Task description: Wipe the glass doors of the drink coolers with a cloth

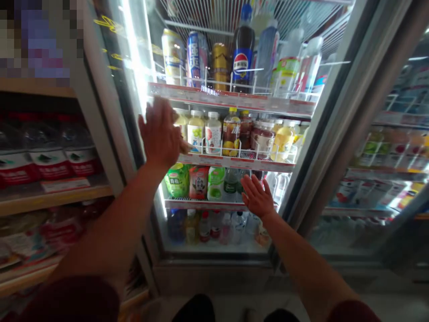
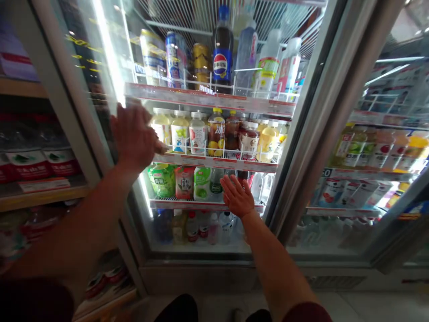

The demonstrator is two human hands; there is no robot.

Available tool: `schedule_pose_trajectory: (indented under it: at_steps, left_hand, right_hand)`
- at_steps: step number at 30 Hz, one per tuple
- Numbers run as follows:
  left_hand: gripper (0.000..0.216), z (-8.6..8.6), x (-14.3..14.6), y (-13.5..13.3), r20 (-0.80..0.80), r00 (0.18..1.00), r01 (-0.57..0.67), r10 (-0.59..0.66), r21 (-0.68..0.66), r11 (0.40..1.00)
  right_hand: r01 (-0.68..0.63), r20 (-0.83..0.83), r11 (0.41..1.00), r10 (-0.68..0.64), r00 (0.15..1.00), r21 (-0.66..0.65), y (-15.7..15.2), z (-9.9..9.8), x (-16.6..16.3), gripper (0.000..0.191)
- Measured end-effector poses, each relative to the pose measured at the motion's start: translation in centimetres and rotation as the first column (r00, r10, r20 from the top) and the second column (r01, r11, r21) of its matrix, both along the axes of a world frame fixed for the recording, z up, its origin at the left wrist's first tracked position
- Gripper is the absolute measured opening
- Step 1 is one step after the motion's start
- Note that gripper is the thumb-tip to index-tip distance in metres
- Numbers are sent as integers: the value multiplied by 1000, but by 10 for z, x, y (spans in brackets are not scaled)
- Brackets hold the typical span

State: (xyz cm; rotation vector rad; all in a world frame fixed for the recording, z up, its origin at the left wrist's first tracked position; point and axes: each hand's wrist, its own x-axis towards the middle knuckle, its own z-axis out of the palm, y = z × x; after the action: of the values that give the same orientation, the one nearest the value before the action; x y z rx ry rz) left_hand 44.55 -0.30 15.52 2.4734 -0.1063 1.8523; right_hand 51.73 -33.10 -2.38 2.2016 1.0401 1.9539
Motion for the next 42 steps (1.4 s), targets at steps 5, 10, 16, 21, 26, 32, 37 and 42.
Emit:
schedule_pose_trajectory:
  at_steps: [5, 10, 16, 21, 26, 32, 37, 42]
  left_hand:
    - [70, -23, 3, -26, 54, 997, 43, -49, 107, 993]
    - [56, -16, 11, -40, -217, 958, 286, -187, 696, 659]
    - [64, 58, 5, -10, 129, 992, -2, 9, -56, 998]
    - [61, -13, 10, -51, -64, 990, 140, -125, 364, 921]
    - [53, 37, 12, -57, -226, 964, 246, -140, 562, 790]
    - [64, 83, 15, -64, 76, 997, -13, 10, 35, 999]
    - [65, 14, 29, -119, -175, 964, 266, -200, 663, 699]
    - [71, 60, 43, -138, -50, 965, 238, -256, 569, 787]
  right_hand:
    - [-8, 4, 1000, 8, 1000, 0, 1, 0, 1, 62]
    - [-13, 28, 1000, 13, 1000, 4, 2, 1, 1, 62]
    - [-33, 26, 999, 33, 999, 7, 3, 1, 0, 63]
    - [-43, -18, 999, 44, 999, 5, 2, 0, 1, 59]
    - [-48, -37, 999, 48, 998, 7, 1, 1, 1, 60]
    - [-66, -8, 998, 66, 998, 8, 2, 3, -1, 60]
    - [-71, -8, 997, 71, 997, 14, 2, 3, 0, 60]
    - [-64, -8, 998, 64, 998, 14, 2, 2, 1, 60]
